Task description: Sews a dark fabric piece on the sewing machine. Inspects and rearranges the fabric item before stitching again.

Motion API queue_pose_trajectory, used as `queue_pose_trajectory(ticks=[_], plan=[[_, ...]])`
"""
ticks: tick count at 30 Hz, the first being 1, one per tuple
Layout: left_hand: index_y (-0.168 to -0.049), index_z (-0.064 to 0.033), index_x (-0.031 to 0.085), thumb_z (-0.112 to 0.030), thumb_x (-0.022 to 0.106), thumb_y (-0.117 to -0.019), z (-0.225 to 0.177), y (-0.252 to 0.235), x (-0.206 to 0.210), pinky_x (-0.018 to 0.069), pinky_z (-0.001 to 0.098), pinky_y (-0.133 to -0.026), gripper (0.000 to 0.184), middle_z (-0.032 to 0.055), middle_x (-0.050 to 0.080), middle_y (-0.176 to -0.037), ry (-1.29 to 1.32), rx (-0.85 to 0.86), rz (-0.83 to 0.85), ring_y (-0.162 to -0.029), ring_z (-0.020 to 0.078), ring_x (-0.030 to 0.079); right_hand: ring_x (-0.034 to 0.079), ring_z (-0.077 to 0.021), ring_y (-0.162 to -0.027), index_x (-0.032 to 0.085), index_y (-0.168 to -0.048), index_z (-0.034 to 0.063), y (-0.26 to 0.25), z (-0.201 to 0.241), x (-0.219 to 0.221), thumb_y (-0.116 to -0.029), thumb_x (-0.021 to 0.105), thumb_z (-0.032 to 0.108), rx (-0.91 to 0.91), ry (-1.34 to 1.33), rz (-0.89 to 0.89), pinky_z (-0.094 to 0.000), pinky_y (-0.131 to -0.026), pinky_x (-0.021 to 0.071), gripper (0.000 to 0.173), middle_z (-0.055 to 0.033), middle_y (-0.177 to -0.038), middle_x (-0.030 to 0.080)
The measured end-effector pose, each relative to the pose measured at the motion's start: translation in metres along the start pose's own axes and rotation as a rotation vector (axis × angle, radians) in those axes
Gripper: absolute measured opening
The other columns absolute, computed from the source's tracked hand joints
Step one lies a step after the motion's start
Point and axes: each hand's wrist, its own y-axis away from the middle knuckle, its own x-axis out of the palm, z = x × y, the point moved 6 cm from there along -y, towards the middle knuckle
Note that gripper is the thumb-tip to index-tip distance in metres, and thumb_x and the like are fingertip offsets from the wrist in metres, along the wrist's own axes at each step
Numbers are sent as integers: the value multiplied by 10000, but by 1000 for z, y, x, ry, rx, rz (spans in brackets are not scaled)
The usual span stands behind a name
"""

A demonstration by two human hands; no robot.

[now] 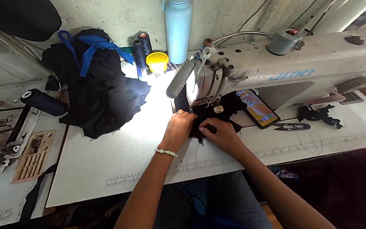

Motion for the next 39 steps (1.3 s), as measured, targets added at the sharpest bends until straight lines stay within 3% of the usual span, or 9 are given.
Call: queue_pose_trajectory(ticks=[4,7,17,20,22,24,26,28,39], plan=[[-997,-23,769,-36,677,-929,1,-1,0,551,462,-845,115,129,747,-909,-1,-8,-18,-933,303,713,634,-239,-777,677,-1098,13,-12,2,-1,-1026,639,286,239,45,87,-451,-749,511,285,-108,-835,667],[-962,-22,766,-33,692,-916,3,1,0,553,451,-826,88,122,741,-879,2,-5,-52,-911,292,713,661,-335,-904,673,-1206,17,-18,7,3,-992,696,286,340,112,167,-526,-829,510,344,-180,-960,690],[-930,-43,776,-29,725,-883,11,6,4,552,450,-819,71,109,741,-864,52,-55,-139,-905,279,714,615,-269,-883,718,-1033,33,-29,-3,-4,-893,821,238,402,-123,63,-486,-807,487,269,-146,-959,679],[-939,-47,782,-40,717,-899,12,6,3,547,447,-829,76,101,745,-875,91,-88,-127,-914,266,710,637,-305,-895,738,-1040,42,-30,0,-2,-929,781,236,403,-28,48,-520,-816,489,227,-156,-939,699],[-941,-45,781,-48,712,-907,13,5,3,544,447,-837,76,99,747,-880,97,-99,-120,-918,266,709,684,-393,-931,754,-1067,48,-28,6,0,-971,700,152,331,124,6,-586,-820,502,152,-194,-938,728],[-944,-49,779,-52,706,-913,13,6,3,542,440,-833,79,96,743,-879,91,-103,-117,-916,263,706,707,-422,-800,769,-1026,31,-21,13,4,-947,666,60,106,256,-160,-601,-691,520,133,-202,-846,730],[-938,-47,773,-47,701,-912,13,6,4,537,440,-819,76,101,728,-863,81,-98,-112,-901,268,698,704,-365,-647,749,-925,13,-11,15,11,-886,663,-6,-184,386,-335,-517,-523,532,97,-170,-748,699],[-939,-50,773,-47,702,-910,13,6,5,539,443,-817,77,104,722,-866,67,-85,-103,-907,275,696,678,-324,-625,747,-909,5,1,18,18,-871,662,-21,-334,467,-362,-439,-492,527,97,-154,-732,652],[-902,-60,784,0,678,-898,2,5,5,552,431,-779,122,111,709,-870,-92,64,-91,-899,298,689,640,-246,-590,771,-1015,-19,51,30,31,-906,621,22,-379,543,-362,-310,-481,506,190,-127,-751,640]])
